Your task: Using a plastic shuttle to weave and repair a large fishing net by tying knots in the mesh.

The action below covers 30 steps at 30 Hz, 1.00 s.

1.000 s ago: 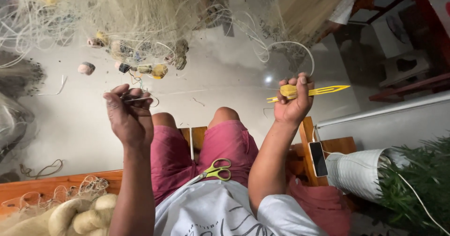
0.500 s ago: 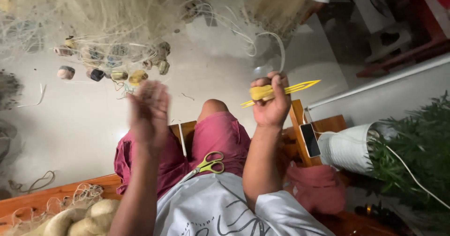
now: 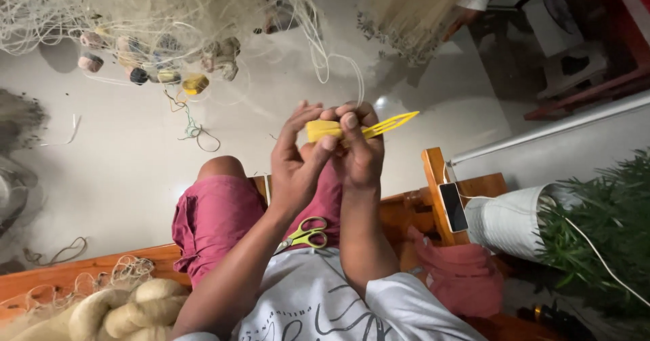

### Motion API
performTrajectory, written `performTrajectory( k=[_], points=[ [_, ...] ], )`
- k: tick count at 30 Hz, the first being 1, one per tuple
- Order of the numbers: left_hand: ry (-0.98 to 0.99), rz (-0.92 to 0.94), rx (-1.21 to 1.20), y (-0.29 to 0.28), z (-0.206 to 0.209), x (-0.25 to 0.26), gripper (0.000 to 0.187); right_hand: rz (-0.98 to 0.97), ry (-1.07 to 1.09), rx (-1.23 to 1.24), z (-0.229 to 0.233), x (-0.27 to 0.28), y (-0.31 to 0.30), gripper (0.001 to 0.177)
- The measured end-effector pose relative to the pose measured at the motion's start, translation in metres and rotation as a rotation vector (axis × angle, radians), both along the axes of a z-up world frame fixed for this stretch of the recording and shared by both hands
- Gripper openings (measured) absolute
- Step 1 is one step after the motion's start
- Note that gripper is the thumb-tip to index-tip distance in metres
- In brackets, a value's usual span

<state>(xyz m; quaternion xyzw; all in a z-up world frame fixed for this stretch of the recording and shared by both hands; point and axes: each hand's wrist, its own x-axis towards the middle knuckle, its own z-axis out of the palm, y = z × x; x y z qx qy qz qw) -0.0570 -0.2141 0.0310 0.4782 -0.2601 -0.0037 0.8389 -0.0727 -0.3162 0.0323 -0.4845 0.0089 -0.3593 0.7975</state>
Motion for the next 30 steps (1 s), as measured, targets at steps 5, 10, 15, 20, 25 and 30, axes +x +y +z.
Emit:
performTrajectory(
  k=[5,10,15,20,25,30],
  points=[
    [-0.178,0.175,-0.108,0.02,0.012,-0.012,0.036,0.528,-0.054,0.311,-0.015,0.024,0.015,0.039],
    [-0.201,0.148,-0.186,0.035,-0.006,-0.005,0.04,0.939,-0.127,0.418,-0.015,0.076,0.025,0.092],
    [0.029,0.087,-0.201,0.089,0.027,-0.003,0.056,0.543,-0.22,0.294,0.028,0.103,0.002,0.067],
    [0.348,0.152,-0.601,0.14,0.002,0.029,0.032,-0.026,-0.187,0.305,0.021,0.11,-0.063,0.022],
    [0.475,0.237,-0.574,0.142,-0.015,0.044,0.034,-0.138,0.001,0.247,0.032,0.085,-0.07,0.032],
    [0.5,0.294,-0.445,0.137,-0.055,0.061,0.04,-0.13,0.044,0.137,0.005,0.061,-0.094,0.023]
  ],
)
